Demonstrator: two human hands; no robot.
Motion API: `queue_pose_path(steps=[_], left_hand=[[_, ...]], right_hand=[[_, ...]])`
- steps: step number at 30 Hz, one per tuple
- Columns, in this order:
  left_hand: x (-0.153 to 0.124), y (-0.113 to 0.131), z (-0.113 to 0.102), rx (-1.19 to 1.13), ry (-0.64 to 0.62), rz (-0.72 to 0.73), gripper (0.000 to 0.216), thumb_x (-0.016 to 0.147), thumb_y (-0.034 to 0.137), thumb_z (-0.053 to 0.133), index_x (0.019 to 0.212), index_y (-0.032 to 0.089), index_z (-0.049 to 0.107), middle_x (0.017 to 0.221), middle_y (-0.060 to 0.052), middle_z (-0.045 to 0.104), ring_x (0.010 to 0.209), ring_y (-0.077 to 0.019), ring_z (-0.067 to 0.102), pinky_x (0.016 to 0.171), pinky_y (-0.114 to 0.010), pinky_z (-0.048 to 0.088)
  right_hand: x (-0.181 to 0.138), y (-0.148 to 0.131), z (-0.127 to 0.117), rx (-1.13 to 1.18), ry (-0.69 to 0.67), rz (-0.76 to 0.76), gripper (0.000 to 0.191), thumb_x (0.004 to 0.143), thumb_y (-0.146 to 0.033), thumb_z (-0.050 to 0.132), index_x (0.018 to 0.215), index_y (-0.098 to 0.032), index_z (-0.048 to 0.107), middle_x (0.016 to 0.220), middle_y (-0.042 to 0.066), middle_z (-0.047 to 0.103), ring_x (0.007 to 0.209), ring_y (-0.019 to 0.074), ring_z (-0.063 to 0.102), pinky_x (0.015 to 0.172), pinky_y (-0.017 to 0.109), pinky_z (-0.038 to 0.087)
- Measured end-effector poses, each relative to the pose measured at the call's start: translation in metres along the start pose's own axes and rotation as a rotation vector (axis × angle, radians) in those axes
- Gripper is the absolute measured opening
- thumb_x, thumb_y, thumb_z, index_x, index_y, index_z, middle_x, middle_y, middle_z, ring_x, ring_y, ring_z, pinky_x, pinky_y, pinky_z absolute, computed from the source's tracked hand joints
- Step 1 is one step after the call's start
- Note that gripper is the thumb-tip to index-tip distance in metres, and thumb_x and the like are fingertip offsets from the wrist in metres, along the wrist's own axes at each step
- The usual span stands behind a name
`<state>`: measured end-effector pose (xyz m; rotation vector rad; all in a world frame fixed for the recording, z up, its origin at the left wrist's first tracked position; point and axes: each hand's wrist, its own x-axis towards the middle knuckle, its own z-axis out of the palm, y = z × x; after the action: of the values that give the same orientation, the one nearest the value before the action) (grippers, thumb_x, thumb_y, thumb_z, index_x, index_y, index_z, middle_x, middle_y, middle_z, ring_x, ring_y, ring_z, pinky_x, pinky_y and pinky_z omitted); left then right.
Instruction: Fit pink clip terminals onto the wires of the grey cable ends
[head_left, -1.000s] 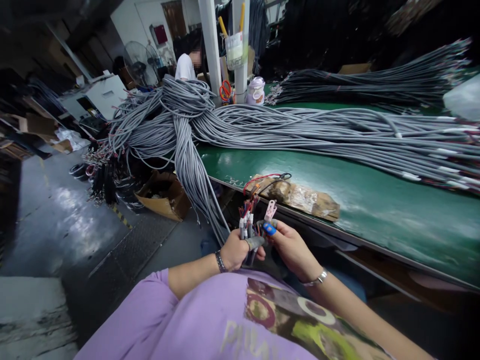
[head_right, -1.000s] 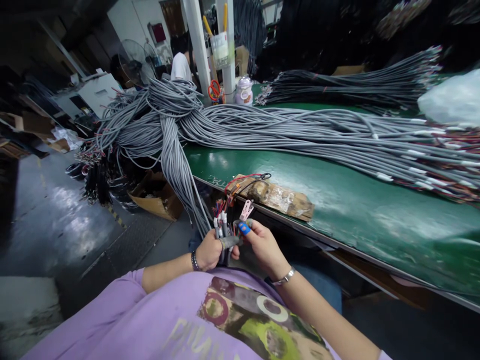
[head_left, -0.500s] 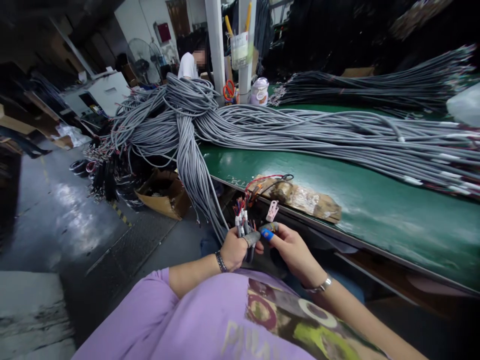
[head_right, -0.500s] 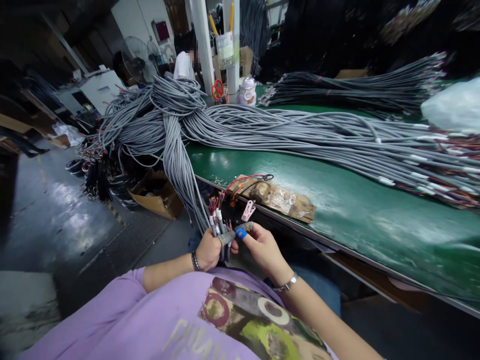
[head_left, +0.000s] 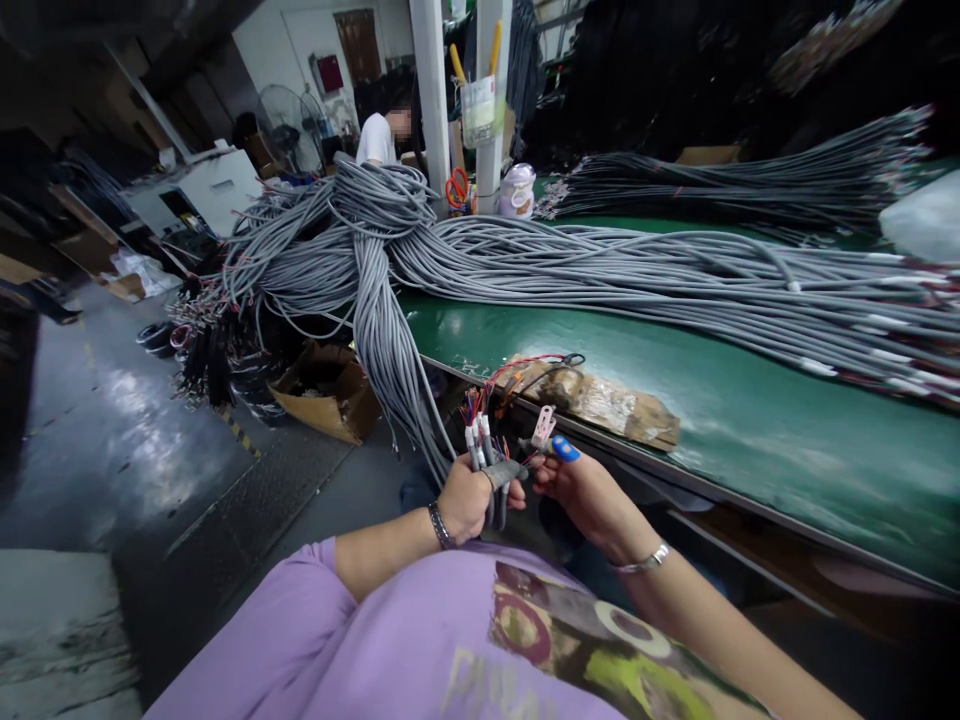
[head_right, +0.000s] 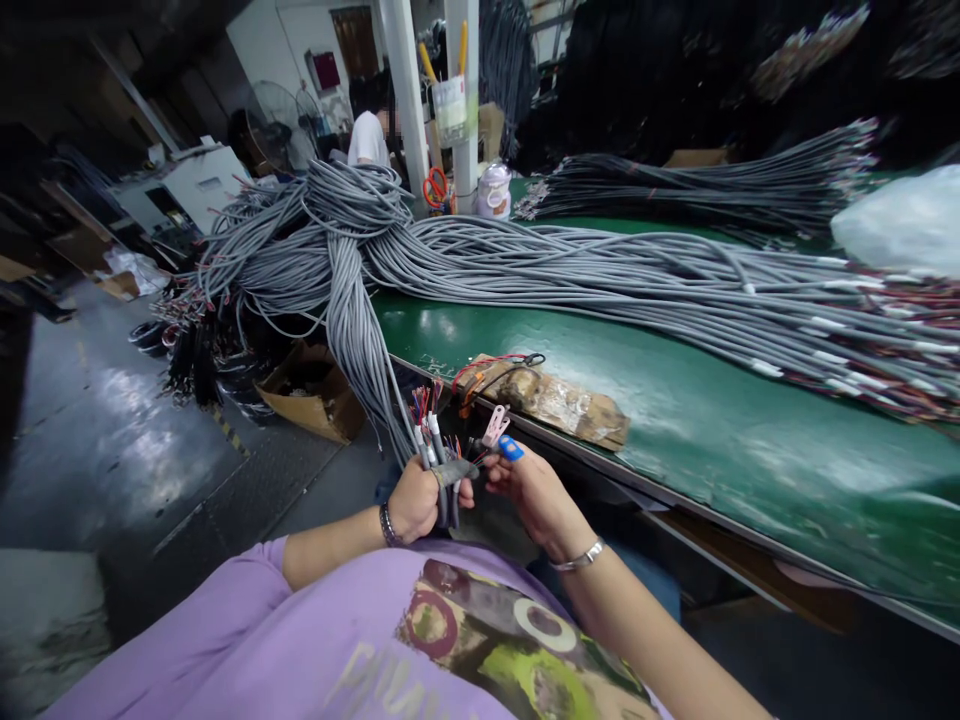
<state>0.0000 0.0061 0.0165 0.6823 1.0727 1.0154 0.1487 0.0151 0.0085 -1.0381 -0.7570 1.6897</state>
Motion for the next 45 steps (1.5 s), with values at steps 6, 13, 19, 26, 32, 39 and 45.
queue_pose_path(steps=[6,13,19,26,32,39,45], left_hand=[[-0.001,-0.002,0.005,0.048,-0.031,-0.003,0.050,0.051,0.053,0.081,0.066,0.011,0.059,0.047,-0.001,0.056,0.041,-0.0118,0.052,0.049,-0.028,0.048],[0.001,-0.005,0.005,0.030,0.003,0.023,0.048,0.052,0.053,0.080,0.064,0.011,0.059,0.048,-0.002,0.058,0.041,-0.0117,0.053,0.048,-0.027,0.047],[-0.001,0.007,0.002,-0.013,0.001,-0.015,0.044,0.052,0.048,0.081,0.064,0.011,0.062,0.048,-0.002,0.058,0.041,-0.0109,0.052,0.047,-0.026,0.046],[-0.002,0.014,0.010,0.002,-0.129,-0.076,0.043,0.054,0.047,0.081,0.067,0.010,0.064,0.048,-0.003,0.058,0.042,-0.0110,0.053,0.050,-0.027,0.048],[0.007,0.013,0.016,-0.010,-0.121,-0.090,0.042,0.054,0.046,0.081,0.065,0.009,0.064,0.049,-0.004,0.059,0.042,-0.0121,0.053,0.052,-0.030,0.050],[0.008,0.009,0.016,-0.002,-0.117,-0.084,0.044,0.055,0.049,0.080,0.066,0.009,0.063,0.048,-0.002,0.057,0.041,-0.0107,0.052,0.050,-0.027,0.048],[0.010,0.005,0.016,0.012,-0.101,-0.084,0.045,0.053,0.049,0.080,0.065,0.010,0.062,0.048,-0.003,0.057,0.041,-0.0116,0.053,0.049,-0.028,0.049]], right_hand=[[-0.004,-0.004,0.012,-0.212,-0.059,-0.104,0.032,0.066,-0.045,0.077,0.073,-0.018,0.062,0.055,-0.002,0.057,0.050,0.0118,0.048,0.051,0.027,0.036],[-0.006,0.008,0.009,-0.283,0.125,-0.241,0.034,0.064,-0.048,0.077,0.066,-0.019,0.060,0.058,-0.002,0.053,0.055,0.0115,0.042,0.053,0.025,0.036],[0.001,0.002,-0.009,-0.004,-0.015,-0.038,0.043,0.065,-0.061,0.072,0.076,-0.019,0.066,0.072,0.003,0.062,0.063,0.0152,0.055,0.063,0.030,0.048],[0.018,-0.005,-0.005,-0.055,-0.045,-0.063,0.046,0.071,-0.065,0.065,0.071,-0.019,0.064,0.064,0.001,0.058,0.055,0.0139,0.049,0.054,0.027,0.043],[0.025,-0.002,0.003,-0.095,0.118,-0.248,0.048,0.073,-0.069,0.059,0.066,-0.022,0.063,0.059,0.001,0.056,0.054,0.0143,0.045,0.052,0.027,0.038],[0.037,-0.005,0.008,0.194,0.016,-0.055,0.049,0.063,-0.068,0.069,0.069,-0.020,0.065,0.064,0.003,0.064,0.058,0.0176,0.055,0.057,0.031,0.044],[0.037,-0.002,0.010,0.242,0.045,-0.053,0.045,0.063,-0.066,0.071,0.069,-0.021,0.065,0.067,0.003,0.065,0.058,0.0176,0.056,0.059,0.032,0.045]])
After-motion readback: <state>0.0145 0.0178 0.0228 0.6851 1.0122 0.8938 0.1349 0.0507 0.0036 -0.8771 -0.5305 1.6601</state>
